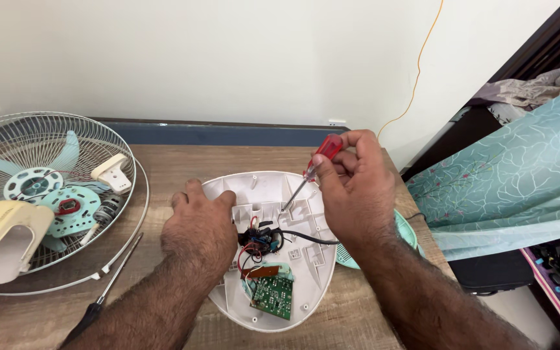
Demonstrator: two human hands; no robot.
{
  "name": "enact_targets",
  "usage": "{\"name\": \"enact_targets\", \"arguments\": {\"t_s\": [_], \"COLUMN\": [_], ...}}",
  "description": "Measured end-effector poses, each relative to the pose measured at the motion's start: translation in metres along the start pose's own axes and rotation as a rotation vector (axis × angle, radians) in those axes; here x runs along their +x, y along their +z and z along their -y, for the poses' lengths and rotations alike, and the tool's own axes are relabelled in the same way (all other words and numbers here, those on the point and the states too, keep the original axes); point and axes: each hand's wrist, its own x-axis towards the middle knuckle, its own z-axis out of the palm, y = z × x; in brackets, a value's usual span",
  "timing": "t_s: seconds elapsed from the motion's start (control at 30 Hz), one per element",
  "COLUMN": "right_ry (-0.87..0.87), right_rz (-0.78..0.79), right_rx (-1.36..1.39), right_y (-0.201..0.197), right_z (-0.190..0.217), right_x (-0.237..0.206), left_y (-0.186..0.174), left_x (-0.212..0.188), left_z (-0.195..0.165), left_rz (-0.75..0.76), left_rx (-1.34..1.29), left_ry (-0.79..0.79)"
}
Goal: The person repairs an electric table fan at a desk. They handle the fan's control circuit board and wiring, connect and adjust components by hand, then place the board and wiring into the fan's white housing and use a screwdriver to fasten components inside the housing.
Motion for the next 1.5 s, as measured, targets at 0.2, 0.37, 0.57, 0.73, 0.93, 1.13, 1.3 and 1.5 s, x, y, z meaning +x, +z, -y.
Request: {"name": "enact_targets", "arguments": {"t_s": [0.2, 0.37, 0.57, 0.73, 0.93, 1.13, 1.3, 1.5], "right_ry": [0.088, -0.007, -0.122, -0.364, -0.267, -0.522, -0.254, -0.381], "right_rz": [0.037, 0.067, 0.128, 0.161, 0.170, 0.103, 0.131, 0.119], "right_rx": [-0.087, -0.033, -0.321, -0.334, -0.262, -0.247, -0.281, -0.085], "right_y": [0.001, 0.001, -0.001, -0.003, 0.004, 0.008, 0.014, 0.016], "right_z": [0.001, 0.003, 0.007, 0.005, -0.001, 0.002, 0.007, 0.007], "right_x": [0.005, 0.007, 0.012, 0.021, 0.025, 0.028, 0.037, 0.031], "left_y": [-0.002, -0.001, -0.003, -0.004, -0.004, -0.002, -0.006, -0.010], "left_x": [0.003, 0.004, 0.005, 0.002, 0.004, 0.005, 0.007, 0.005], "left_z": [-0.002, -0.004, -0.007, -0.008, -0.008, -0.005, -0.005, -0.003], "left_rz": [0.009, 0.002, 0.032, 0.030, 0.021, -0.015, 0.010, 0.031], "left_rx": [-0.006, -0.003, 0.022, 0.009, 0.001, -0.020, -0.011, -0.032], "left_ry": [0.000, -0.004, -0.011, -0.011, -0.012, -0.001, -0.004, -0.007]}}
